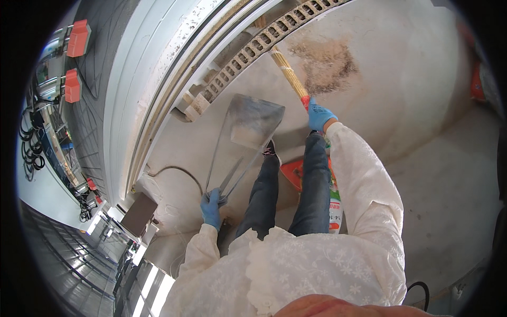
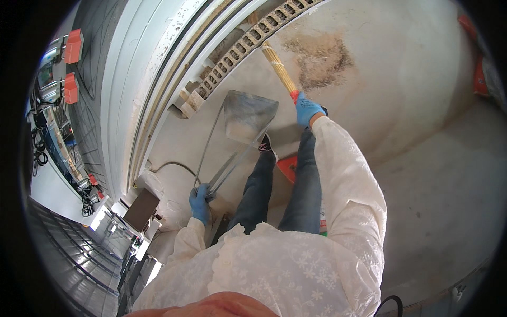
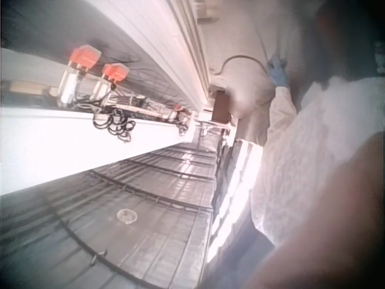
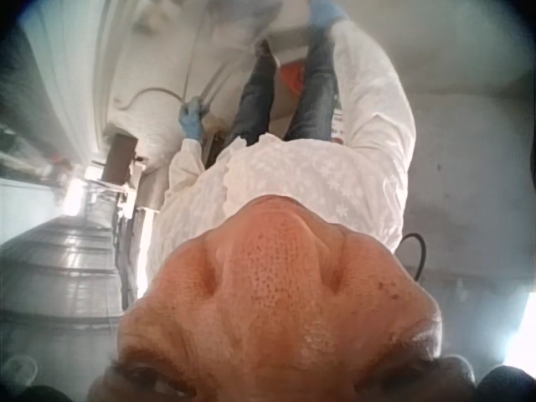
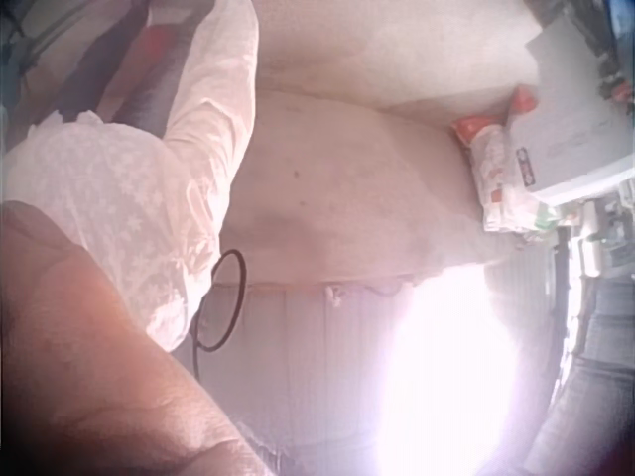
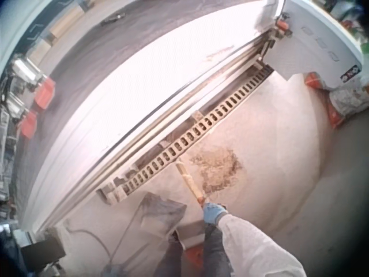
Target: The person sweeps wood shavings from the floor using a broom and dustpan, then pours the collected shavings into a large sack. The person repeats the sweeping and collecting process multiple times.
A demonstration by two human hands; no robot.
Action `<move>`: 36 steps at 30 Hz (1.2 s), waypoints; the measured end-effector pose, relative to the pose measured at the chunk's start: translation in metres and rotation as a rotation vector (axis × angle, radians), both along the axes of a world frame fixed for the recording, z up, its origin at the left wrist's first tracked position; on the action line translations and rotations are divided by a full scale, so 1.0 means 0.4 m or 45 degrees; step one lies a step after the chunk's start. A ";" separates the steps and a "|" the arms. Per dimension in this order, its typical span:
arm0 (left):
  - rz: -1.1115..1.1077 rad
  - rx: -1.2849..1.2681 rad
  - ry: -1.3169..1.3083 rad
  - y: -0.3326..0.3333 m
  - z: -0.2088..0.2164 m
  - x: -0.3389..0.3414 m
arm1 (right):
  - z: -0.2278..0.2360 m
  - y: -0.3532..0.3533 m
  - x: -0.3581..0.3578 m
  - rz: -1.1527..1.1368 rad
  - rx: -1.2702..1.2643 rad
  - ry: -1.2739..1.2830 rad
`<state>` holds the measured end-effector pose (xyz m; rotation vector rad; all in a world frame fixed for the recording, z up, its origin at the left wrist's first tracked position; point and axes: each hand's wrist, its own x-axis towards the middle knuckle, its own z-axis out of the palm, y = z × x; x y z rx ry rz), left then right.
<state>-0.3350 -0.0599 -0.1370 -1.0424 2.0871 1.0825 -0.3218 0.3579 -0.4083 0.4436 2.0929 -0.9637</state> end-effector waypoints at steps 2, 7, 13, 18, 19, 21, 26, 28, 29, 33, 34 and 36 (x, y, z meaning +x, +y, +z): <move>0.024 -0.004 0.026 -0.001 -0.001 0.009 | 0.000 0.045 0.013 0.083 0.003 -0.003; 0.123 0.048 0.032 -0.007 -0.004 0.028 | 0.006 0.121 0.075 0.270 0.096 0.152; 0.139 0.052 0.023 -0.021 0.013 0.036 | 0.130 0.173 0.108 0.411 0.345 -0.051; 0.176 0.087 0.035 -0.014 0.029 0.049 | 0.220 0.312 0.163 0.395 0.620 -0.008; 0.190 0.107 0.032 -0.012 0.031 0.050 | 0.245 0.345 0.174 0.403 0.670 -0.015; 0.202 0.126 0.035 -0.006 0.034 0.054 | 0.310 0.404 0.193 0.436 0.751 -0.013; 0.216 0.121 0.028 0.005 0.047 0.058 | 0.526 0.508 0.283 0.513 0.775 -0.009; 0.192 0.128 0.022 0.009 0.052 0.056 | 0.607 0.532 0.355 0.516 0.715 -0.067; 0.193 0.144 0.028 0.012 0.053 0.055 | 0.636 0.539 0.394 0.497 0.700 -0.116; 0.209 0.155 -0.026 0.021 0.049 0.050 | 0.624 0.547 0.509 0.420 0.674 -0.246; 0.210 0.156 -0.032 0.024 0.047 0.052 | 0.589 0.547 0.516 0.376 0.648 -0.266; 0.208 0.132 -0.037 0.028 0.044 0.058 | 0.491 0.543 0.506 0.365 0.630 -0.213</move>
